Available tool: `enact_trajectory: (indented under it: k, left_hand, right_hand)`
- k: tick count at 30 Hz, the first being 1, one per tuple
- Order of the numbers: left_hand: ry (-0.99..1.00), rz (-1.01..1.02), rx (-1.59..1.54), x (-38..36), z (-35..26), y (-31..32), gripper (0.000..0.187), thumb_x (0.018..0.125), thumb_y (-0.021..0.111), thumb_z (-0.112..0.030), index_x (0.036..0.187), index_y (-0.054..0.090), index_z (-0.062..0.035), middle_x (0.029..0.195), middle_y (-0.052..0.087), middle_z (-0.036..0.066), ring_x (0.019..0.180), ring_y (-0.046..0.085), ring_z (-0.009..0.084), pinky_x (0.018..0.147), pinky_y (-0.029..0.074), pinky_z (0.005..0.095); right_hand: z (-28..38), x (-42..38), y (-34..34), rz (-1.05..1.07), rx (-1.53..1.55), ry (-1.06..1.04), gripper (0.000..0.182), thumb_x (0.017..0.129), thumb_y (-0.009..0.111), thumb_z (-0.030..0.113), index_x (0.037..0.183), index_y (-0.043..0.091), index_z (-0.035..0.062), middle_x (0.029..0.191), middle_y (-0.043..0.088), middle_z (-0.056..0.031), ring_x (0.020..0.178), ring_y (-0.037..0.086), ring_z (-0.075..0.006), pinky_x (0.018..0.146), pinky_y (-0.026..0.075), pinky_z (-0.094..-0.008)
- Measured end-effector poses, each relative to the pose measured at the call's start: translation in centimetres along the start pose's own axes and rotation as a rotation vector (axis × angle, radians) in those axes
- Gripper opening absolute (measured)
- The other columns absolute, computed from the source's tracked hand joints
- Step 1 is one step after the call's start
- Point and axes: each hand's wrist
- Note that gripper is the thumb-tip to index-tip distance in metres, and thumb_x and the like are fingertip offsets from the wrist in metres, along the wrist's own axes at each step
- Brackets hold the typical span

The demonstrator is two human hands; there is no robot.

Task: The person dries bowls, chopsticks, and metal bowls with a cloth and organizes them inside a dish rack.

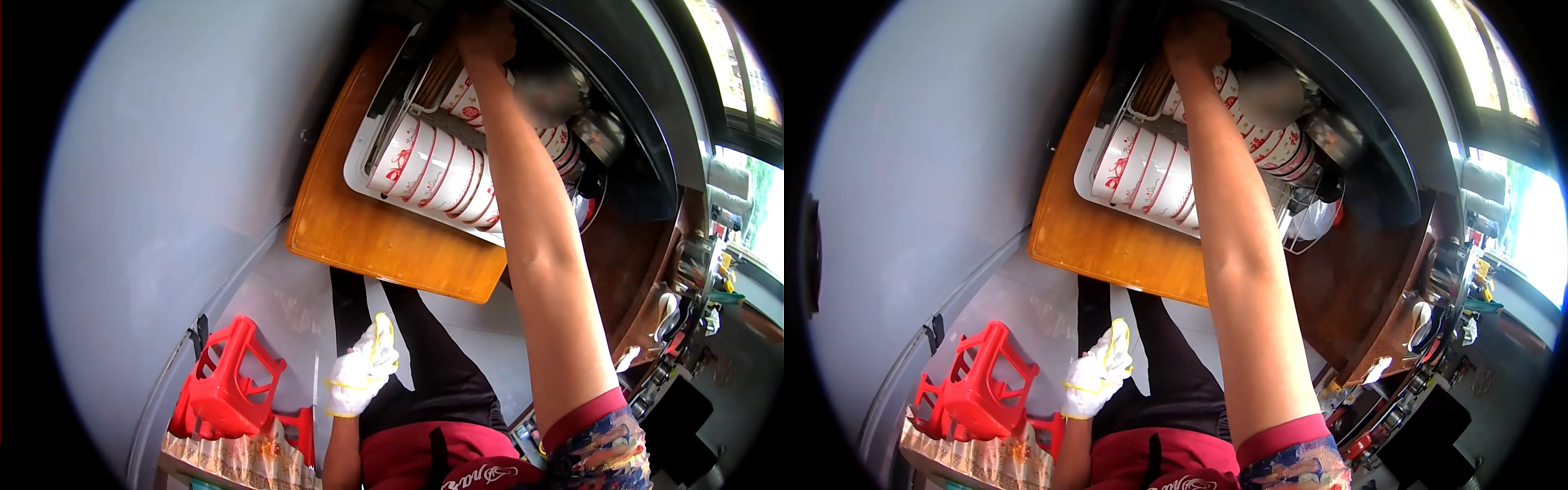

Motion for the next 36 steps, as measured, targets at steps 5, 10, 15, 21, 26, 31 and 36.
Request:
enact_trajectory:
  k: [5,10,15,21,26,31,36]
  left_hand:
    - [-0.001,0.031,0.026,-0.1,-0.2,-0.4,0.047,0.095,0.031,-0.028,0.135,0.041,-0.0062,0.097,0.052,0.007,0.070,0.043,0.0188,0.061,0.038,0.0289]
    - [-0.005,0.008,0.054,0.1,-0.1,0.8,0.047,0.094,0.032,-0.029,0.134,0.041,-0.0060,0.093,0.050,0.006,0.068,0.041,0.0183,0.059,0.037,0.0285]
    - [0.024,-0.043,0.125,0.1,0.2,1.3,0.048,0.093,0.032,-0.029,0.135,0.040,-0.0064,0.093,0.050,0.007,0.069,0.042,0.0189,0.060,0.038,0.0292]
    - [0.011,0.005,0.147,0.1,0.1,1.1,0.051,0.094,0.030,-0.032,0.137,0.039,-0.0073,0.094,0.051,0.007,0.070,0.044,0.0195,0.063,0.039,0.0300]
    - [0.019,0.014,0.149,-0.3,0.3,2.1,0.050,0.092,0.032,-0.030,0.136,0.039,-0.0065,0.092,0.050,0.007,0.069,0.043,0.0192,0.062,0.037,0.0291]
    - [-0.007,0.038,0.077,0.1,0.1,1.2,0.046,0.089,0.037,-0.025,0.131,0.042,-0.0057,0.087,0.047,0.006,0.067,0.040,0.0180,0.060,0.035,0.0274]
    - [-0.016,0.017,0.064,-0.2,0.1,1.7,0.043,0.088,0.041,-0.020,0.128,0.044,-0.0056,0.085,0.045,0.005,0.067,0.039,0.0175,0.058,0.034,0.0263]
  right_hand:
    - [-0.2,0.2,0.0,-0.008,0.026,0.004,0.051,0.079,0.060,0.049,0.104,0.061,0.0037,0.096,0.065,-0.0196,0.088,0.063,-0.0346,0.078,0.050,-0.0441]
    - [-0.3,0.1,0.0,-0.012,0.054,0.004,0.048,0.079,0.061,0.046,0.102,0.062,0.0033,0.095,0.065,-0.0192,0.087,0.064,-0.0338,0.077,0.050,-0.0430]
    - [-0.1,0.0,0.0,-0.008,0.091,0.005,0.046,0.079,0.062,0.043,0.100,0.063,0.0029,0.093,0.066,-0.0188,0.085,0.064,-0.0330,0.075,0.050,-0.0419]
    - [-0.2,0.3,-0.7,0.039,0.208,-0.012,0.042,0.079,0.063,0.040,0.098,0.064,0.0024,0.092,0.066,-0.0183,0.083,0.065,-0.0321,0.074,0.050,-0.0406]
    - [-1.3,-0.7,-2.1,0.193,0.546,-0.017,0.039,0.079,0.065,0.037,0.096,0.065,0.0020,0.091,0.067,-0.0180,0.082,0.065,-0.0313,0.073,0.050,-0.0395]
    - [-2.1,-4.0,-4.4,0.341,0.747,-0.049,0.036,0.079,0.066,0.035,0.094,0.067,0.0016,0.089,0.067,-0.0176,0.080,0.065,-0.0305,0.071,0.050,-0.0384]
    - [-3.2,-9.9,-8.8,0.285,0.539,-0.474,0.024,0.079,0.066,0.025,0.083,0.069,0.0023,0.075,0.065,-0.0134,0.071,0.064,-0.0249,0.066,0.049,-0.0355]
Point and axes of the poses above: each hand's wrist, its own x-axis towards the middle knuckle, its own y-axis out of the palm, z = x × y
